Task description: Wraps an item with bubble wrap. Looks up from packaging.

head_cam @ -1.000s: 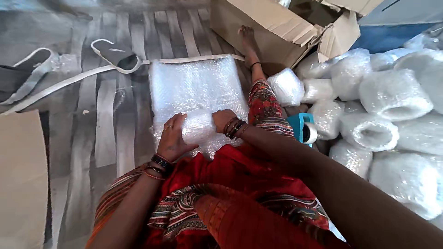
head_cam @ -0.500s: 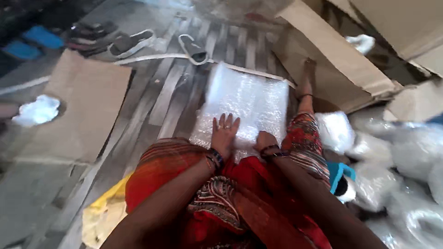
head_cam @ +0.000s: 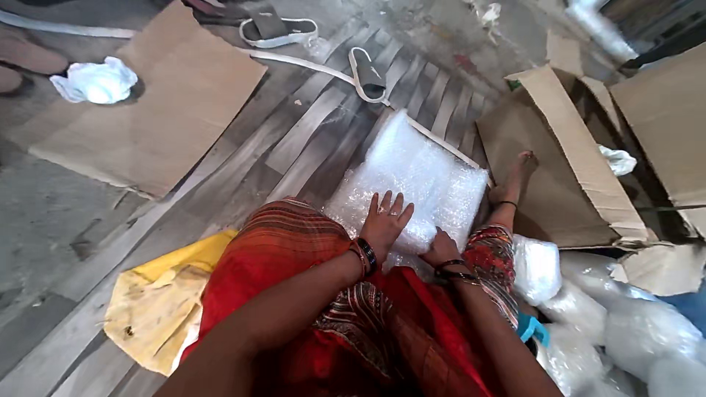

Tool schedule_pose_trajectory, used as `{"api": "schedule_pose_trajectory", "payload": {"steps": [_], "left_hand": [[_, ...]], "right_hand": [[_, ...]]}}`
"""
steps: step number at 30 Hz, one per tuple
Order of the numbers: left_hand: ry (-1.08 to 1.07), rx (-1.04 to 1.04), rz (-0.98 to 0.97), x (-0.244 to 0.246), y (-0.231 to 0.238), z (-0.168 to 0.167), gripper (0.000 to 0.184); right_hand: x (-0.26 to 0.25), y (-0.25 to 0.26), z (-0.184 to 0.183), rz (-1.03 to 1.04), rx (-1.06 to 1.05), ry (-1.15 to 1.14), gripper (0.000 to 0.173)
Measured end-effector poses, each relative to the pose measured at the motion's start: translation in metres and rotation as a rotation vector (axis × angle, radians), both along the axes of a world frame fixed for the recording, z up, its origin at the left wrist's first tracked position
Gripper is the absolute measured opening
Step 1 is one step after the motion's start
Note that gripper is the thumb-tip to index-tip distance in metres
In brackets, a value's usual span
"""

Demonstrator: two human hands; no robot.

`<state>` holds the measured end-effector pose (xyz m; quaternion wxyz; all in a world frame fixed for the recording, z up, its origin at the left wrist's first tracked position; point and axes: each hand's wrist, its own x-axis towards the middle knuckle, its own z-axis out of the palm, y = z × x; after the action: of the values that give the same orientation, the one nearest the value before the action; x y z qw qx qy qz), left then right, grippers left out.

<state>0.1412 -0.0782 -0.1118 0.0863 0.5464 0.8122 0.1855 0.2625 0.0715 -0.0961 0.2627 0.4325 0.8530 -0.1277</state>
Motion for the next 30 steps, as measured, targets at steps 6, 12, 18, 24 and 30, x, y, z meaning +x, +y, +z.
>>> {"api": "schedule_pose_trajectory", "payload": {"steps": [6,12,18,24,30], "left_hand": [[-0.092,0.048,0.024,-0.011,-0.014,0.000,0.095],[-0.132,0.074,0.075,-0.022,-0.021,0.003,0.102],[-0.109,-0.031,-0.033,-0.031,-0.024,0.016,0.101],[-0.121,-0.058,-0.125,-0.029,-0.023,0.019,0.113],[-0.207,0.004,-0.112,-0.032,-0.027,0.010,0.113]], "right_hand": [[-0.009,0.000,0.004,-0.099,-0.245,0.190,0.147],[-0.027,-0.020,0.014,-0.069,-0.191,0.143,0.119],[-0.029,-0.025,0.017,-0.026,-0.029,0.008,0.069],[-0.040,-0.026,0.037,0.014,0.038,-0.265,0.072],[-0.012,0.001,0.027,0.024,-0.284,0.092,0.132]]}}
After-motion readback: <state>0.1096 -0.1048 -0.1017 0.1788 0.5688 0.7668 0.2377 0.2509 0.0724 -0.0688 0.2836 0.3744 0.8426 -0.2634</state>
